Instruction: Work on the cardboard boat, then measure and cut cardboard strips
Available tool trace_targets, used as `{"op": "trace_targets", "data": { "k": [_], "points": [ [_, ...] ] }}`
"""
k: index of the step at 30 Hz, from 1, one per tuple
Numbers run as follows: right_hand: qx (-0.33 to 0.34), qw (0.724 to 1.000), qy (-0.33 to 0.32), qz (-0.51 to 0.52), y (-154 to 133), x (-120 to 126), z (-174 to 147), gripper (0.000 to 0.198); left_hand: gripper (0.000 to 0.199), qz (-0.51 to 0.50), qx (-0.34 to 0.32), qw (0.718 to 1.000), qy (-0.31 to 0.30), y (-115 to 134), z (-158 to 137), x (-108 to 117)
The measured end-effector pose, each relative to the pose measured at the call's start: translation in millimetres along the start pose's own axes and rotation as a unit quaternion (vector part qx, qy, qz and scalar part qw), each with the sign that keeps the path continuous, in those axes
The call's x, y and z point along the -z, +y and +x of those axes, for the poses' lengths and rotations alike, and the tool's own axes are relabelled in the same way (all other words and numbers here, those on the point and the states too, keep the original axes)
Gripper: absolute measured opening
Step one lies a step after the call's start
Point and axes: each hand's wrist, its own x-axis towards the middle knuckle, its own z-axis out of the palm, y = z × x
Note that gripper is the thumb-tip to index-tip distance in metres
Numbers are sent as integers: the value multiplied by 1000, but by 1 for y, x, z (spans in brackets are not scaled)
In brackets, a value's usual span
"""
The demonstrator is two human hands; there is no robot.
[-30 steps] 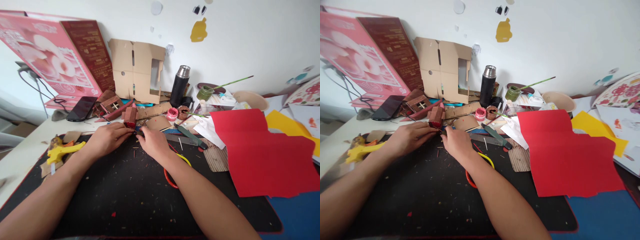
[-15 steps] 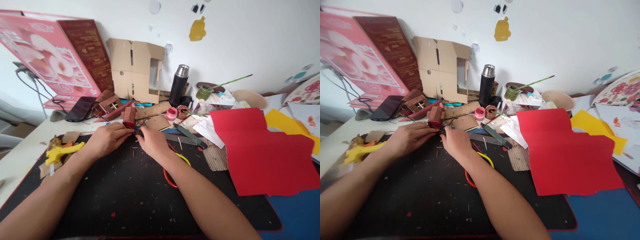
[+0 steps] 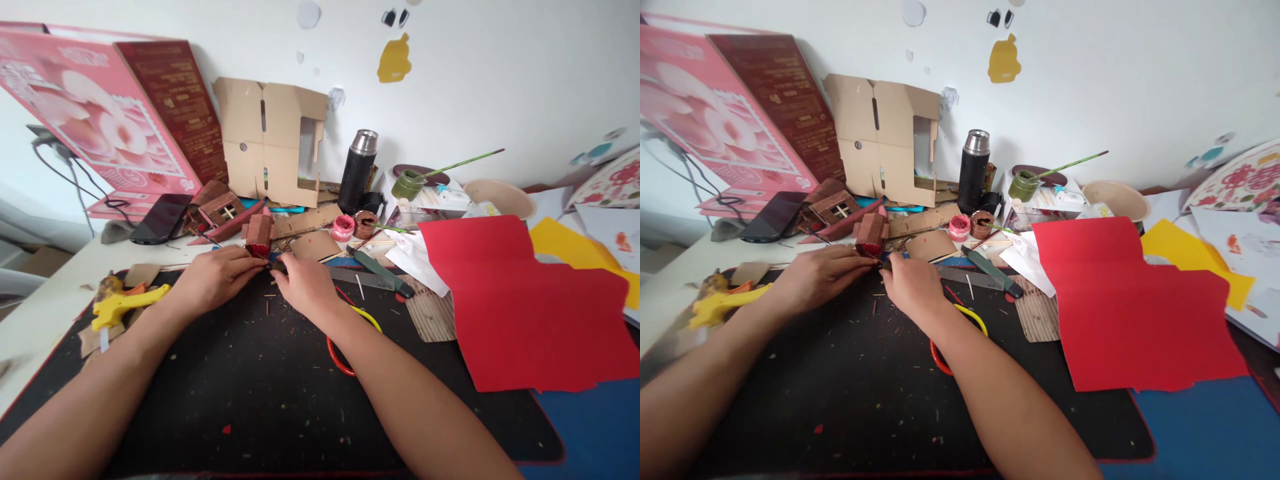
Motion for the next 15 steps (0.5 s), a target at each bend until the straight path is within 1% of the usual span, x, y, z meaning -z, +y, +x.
{"op": "trace_targets", "data": {
  "k": [5, 15],
  "points": [
    [4, 1000, 4, 1, 0, 0, 0, 34, 33, 2, -4, 1000, -4, -2, 0, 0],
    [4, 1000, -10, 2, 1, -1, 0, 38, 34, 20, -13, 1000, -11, -4, -2, -1]
  ]
}}
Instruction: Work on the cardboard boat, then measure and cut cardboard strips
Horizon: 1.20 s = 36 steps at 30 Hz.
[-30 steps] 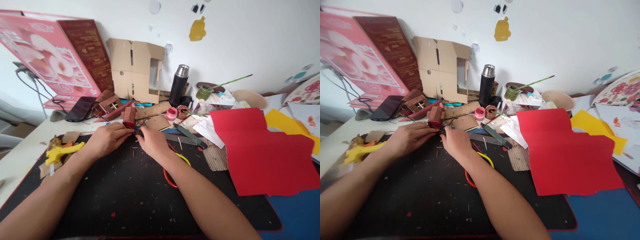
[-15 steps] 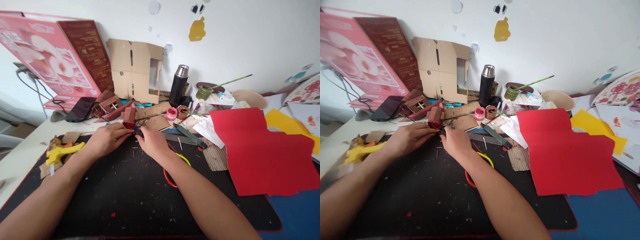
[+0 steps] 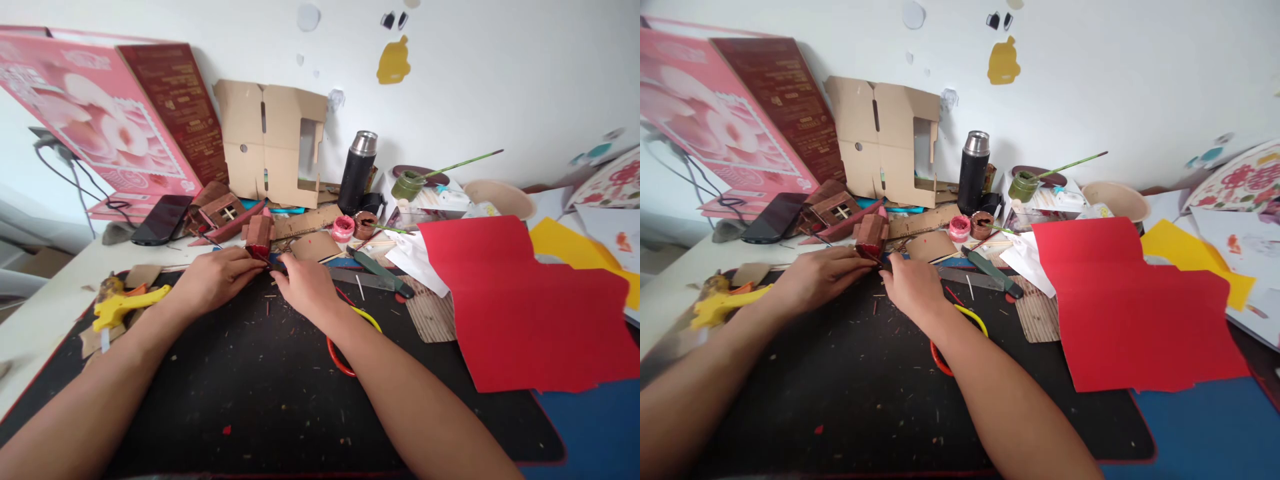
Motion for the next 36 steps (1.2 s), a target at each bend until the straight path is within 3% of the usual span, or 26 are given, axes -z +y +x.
{"op": "trace_targets", "data": {
  "k": [11, 16, 36],
  "points": [
    [-9, 1000, -8, 0, -2, 3, -1, 39, 32, -17, 28, 999, 35, 8, 2, 5],
    [-9, 1000, -14, 0, -2, 2, 0, 41, 39, 29, 63, 996, 62, 10, 5, 6],
    [-5, 1000, 13, -8, -1, 0, 0, 34, 34, 54, 98, 992, 51, 3, 6, -6]
  ]
}}
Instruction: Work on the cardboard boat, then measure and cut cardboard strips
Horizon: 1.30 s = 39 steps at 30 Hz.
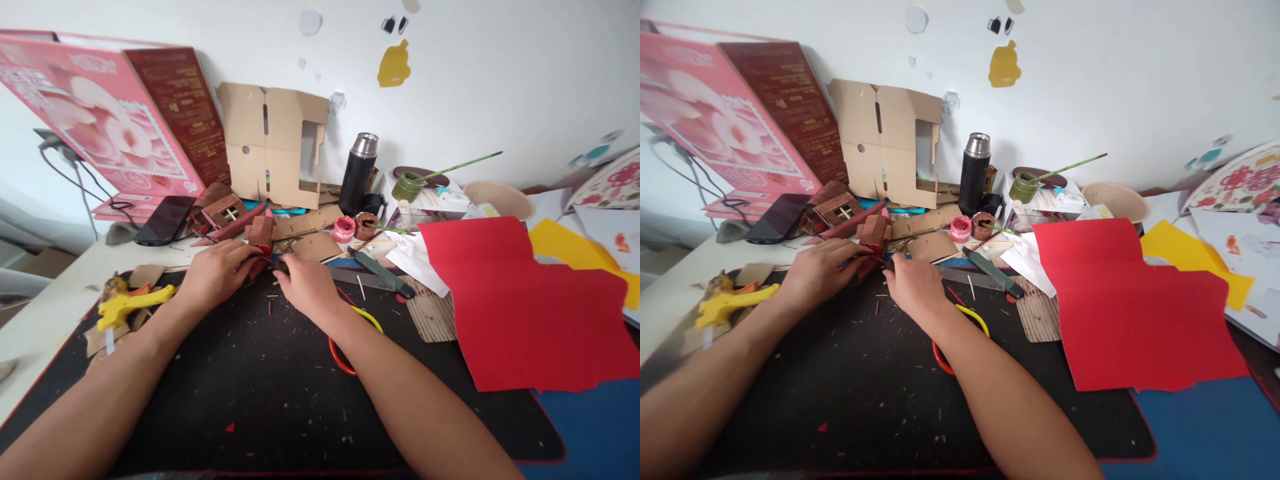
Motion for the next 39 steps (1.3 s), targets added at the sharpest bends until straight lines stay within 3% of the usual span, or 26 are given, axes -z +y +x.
{"op": "trace_targets", "data": {
  "k": [34, 39],
  "points": [
    [-19, 1000, -12, 0, -1, 1, 1, 34, 35, -15, 32, 999, -8, 4, 0, 9],
    [-15, 1000, -9, 1, -1, 1, 1, 33, 35, -20, 12, 1000, 3, 3, 0, 10]
  ]
}}
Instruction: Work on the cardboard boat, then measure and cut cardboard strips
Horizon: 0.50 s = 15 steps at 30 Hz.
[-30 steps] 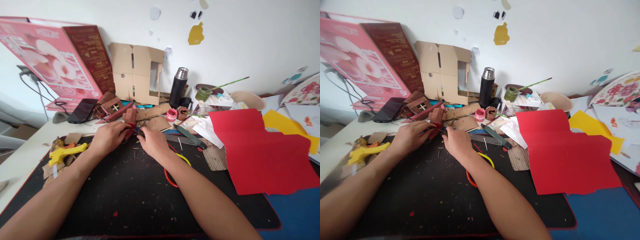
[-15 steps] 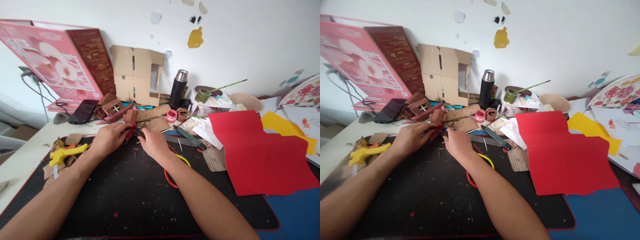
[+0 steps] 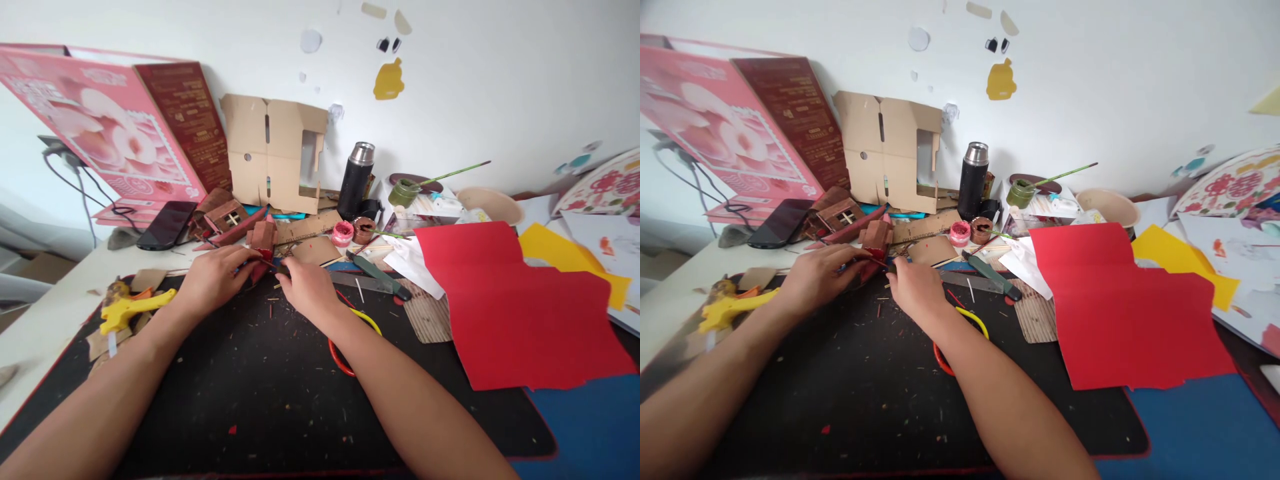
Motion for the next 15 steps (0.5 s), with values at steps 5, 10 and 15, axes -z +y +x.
{"op": "trace_targets", "data": {
  "k": [5, 10, 15],
  "points": [
    [4, 1000, 9, 2, 1, -1, 0, 32, 35, -1, -3, 1000, -13, 0, 0, -2],
    [-2, 1000, 0, 6, 0, 1, 0, 33, 35, 13, 7, 1000, -16, -4, 0, -7],
    [-3, 1000, -5, 7, -1, 3, -1, 33, 34, 19, 5, 1000, -24, -6, 0, -8]
  ]
}}
